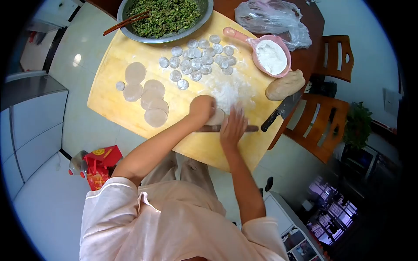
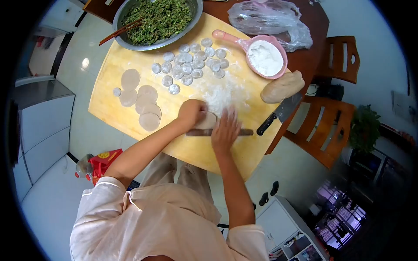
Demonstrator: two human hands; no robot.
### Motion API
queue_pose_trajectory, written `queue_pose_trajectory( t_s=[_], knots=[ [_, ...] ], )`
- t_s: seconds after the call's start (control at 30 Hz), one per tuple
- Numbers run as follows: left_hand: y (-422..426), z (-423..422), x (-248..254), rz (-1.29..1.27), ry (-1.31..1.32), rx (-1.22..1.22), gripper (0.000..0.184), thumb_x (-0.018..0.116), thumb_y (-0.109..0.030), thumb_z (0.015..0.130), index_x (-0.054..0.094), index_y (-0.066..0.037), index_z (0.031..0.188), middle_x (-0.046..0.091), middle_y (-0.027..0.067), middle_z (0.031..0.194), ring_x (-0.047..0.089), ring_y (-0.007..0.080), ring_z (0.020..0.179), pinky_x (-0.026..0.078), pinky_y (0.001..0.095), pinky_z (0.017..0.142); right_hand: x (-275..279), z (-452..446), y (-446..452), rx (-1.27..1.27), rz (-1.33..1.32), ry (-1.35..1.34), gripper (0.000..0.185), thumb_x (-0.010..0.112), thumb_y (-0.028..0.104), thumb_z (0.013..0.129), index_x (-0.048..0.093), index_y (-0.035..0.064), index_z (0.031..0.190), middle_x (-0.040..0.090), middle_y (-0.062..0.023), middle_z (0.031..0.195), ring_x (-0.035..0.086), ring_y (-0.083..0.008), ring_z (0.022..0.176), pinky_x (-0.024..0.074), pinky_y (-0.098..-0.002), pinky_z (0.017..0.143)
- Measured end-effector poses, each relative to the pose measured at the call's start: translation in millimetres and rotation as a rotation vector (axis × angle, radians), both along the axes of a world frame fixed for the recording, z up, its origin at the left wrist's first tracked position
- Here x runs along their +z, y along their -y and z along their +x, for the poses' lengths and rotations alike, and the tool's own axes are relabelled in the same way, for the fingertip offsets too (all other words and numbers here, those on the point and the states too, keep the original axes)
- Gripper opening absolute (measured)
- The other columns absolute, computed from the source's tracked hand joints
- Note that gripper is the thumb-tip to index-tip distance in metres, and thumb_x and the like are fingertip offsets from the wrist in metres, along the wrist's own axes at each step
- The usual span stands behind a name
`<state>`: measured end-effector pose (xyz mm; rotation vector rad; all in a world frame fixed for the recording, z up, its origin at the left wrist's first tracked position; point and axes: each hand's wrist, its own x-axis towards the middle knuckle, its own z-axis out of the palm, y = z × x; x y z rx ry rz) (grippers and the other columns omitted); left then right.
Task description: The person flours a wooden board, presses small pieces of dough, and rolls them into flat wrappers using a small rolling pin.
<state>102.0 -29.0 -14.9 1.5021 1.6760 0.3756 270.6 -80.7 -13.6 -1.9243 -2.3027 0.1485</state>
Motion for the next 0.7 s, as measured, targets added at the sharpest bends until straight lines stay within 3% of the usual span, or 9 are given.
queue_pose_trajectory(
  t_s=[0.03, 0.13, 0.3, 0.4, 0.57, 0.67, 0.7],
  knots=[
    [8, -12, -4, -0.043, 0.196, 0.091, 0.009, 0.070, -0.014, 0.069, 0.071, -0.010, 0.077, 0.070, 0.0140, 0.080, 0.068, 0.0317, 0.078, 0.053, 0.0414, 0.070, 2, 6, 17, 0.002, -0.013, 0.012, 0.055, 0.051, 0.018, 0.093, 0.042, 0.0059, 0.146, 0.033, -0.0157, 0.158, 0.031, -0.0356, 0.145, 0.0261, -0.0565, 0.113],
    [17, -22, -16, -0.145, 0.428, 0.170, 0.012, 0.071, -0.012, 0.070, 0.067, -0.004, 0.078, 0.065, 0.0140, 0.074, 0.064, 0.0251, 0.068, 0.050, 0.0351, 0.065, 5, 7, 21, 0.015, -0.028, 0.004, 0.055, 0.051, 0.017, 0.094, 0.042, 0.0061, 0.146, 0.033, -0.0160, 0.158, 0.032, -0.0355, 0.144, 0.0256, -0.0567, 0.113],
    [0, -3, 9, 0.089, -0.039, -0.051, 0.010, 0.071, -0.013, 0.073, 0.070, -0.006, 0.079, 0.068, 0.0199, 0.082, 0.066, 0.0379, 0.081, 0.051, 0.0469, 0.071, -2, -25, -79, -0.015, 0.013, -0.057, 0.055, 0.053, 0.020, 0.095, 0.042, 0.0054, 0.147, 0.032, -0.0157, 0.158, 0.032, -0.0359, 0.144, 0.0243, -0.0576, 0.115],
    [-11, -1, 16, 0.031, -0.149, -0.093, 0.010, 0.069, -0.013, 0.073, 0.071, -0.006, 0.079, 0.068, 0.0196, 0.083, 0.066, 0.0373, 0.082, 0.051, 0.0464, 0.072, -1, -28, -85, -0.019, 0.015, -0.046, 0.055, 0.054, 0.020, 0.095, 0.042, 0.0052, 0.146, 0.033, -0.0155, 0.158, 0.032, -0.0359, 0.144, 0.0245, -0.0580, 0.115],
    [7, -25, -17, -0.042, 0.300, 0.255, 0.012, 0.071, -0.017, 0.073, 0.069, -0.005, 0.076, 0.067, 0.0115, 0.073, 0.067, 0.0235, 0.070, 0.051, 0.0345, 0.065, 5, 9, 19, 0.066, 0.025, -0.044, 0.052, 0.055, 0.013, 0.091, 0.047, 0.0065, 0.143, 0.038, -0.0163, 0.155, 0.036, -0.0369, 0.142, 0.0279, -0.0592, 0.110],
    [10, -30, -17, -0.145, 0.319, 0.153, 0.012, 0.071, -0.017, 0.073, 0.069, -0.005, 0.076, 0.068, 0.0133, 0.075, 0.068, 0.0281, 0.073, 0.052, 0.0377, 0.066, -4, 2, -6, 0.083, 0.062, -0.055, 0.051, 0.054, 0.013, 0.091, 0.048, 0.0056, 0.141, 0.038, -0.0168, 0.155, 0.036, -0.0371, 0.142, 0.0274, -0.0587, 0.110],
    [11, -28, -9, -0.049, 0.212, 0.118, 0.011, 0.071, -0.016, 0.073, 0.069, -0.006, 0.076, 0.068, 0.0142, 0.076, 0.067, 0.0298, 0.074, 0.052, 0.0390, 0.067, -2, -7, -30, 0.065, 0.042, -0.088, 0.051, 0.054, 0.014, 0.093, 0.046, 0.0047, 0.143, 0.037, -0.0174, 0.156, 0.036, -0.0367, 0.142, 0.0275, -0.0583, 0.111]
  ],
)
